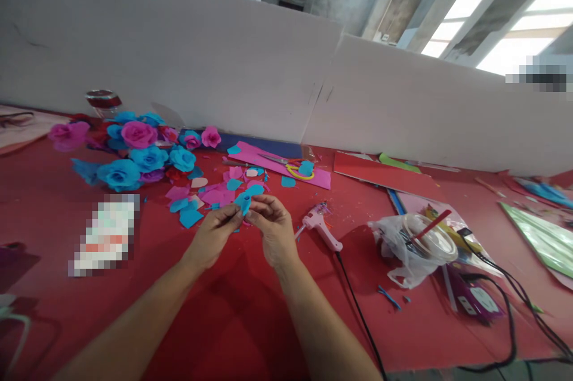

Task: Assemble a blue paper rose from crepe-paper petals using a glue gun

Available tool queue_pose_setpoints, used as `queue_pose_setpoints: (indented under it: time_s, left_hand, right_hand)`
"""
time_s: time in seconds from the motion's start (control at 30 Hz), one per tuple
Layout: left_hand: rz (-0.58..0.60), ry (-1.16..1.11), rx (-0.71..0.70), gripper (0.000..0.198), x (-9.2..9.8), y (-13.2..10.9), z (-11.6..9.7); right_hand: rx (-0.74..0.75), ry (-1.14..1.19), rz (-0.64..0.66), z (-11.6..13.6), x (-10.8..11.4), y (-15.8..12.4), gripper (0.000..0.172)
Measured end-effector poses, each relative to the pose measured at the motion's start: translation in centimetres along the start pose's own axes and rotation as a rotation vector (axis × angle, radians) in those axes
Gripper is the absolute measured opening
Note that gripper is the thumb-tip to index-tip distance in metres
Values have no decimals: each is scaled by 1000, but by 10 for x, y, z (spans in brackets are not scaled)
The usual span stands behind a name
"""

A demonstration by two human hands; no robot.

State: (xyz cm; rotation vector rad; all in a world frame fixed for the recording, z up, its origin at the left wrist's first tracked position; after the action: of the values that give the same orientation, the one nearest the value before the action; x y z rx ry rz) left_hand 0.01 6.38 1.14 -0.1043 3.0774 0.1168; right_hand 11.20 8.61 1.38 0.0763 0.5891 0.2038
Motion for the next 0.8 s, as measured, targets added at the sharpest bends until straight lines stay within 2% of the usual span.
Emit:
queue_pose_setpoints:
  time_s: [0.27, 0.57, 0.67, 0.8]
  left_hand:
    - [-5, 59, -42, 23, -2, -2, -4]
    - [-48, 201, -128, 21, 0, -5, -20]
    - [-58, 204, -116, 21, 1, -6, -19]
    - [-8, 101, -34, 16, 0, -5, -13]
  right_hand:
    - [-15, 28, 7, -5, 2, 1, 33]
    - [29, 59, 16, -6, 0, -1, 29]
    - [58, 22, 16, -4, -1, -1, 29]
    - [87, 12, 36, -2, -2, -1, 28]
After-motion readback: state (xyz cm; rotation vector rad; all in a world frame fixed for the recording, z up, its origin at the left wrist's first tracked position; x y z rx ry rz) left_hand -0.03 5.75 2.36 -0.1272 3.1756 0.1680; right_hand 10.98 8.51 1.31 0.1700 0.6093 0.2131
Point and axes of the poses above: each hand's wrist, its own y-axis towards the middle knuckle, its own x-axis out of the back of the hand, z = x × y, the point moved 8 cm from there along y, towards the middle knuckle, and after that the axes turned 6 degrees about x, right-handed, at the moved point
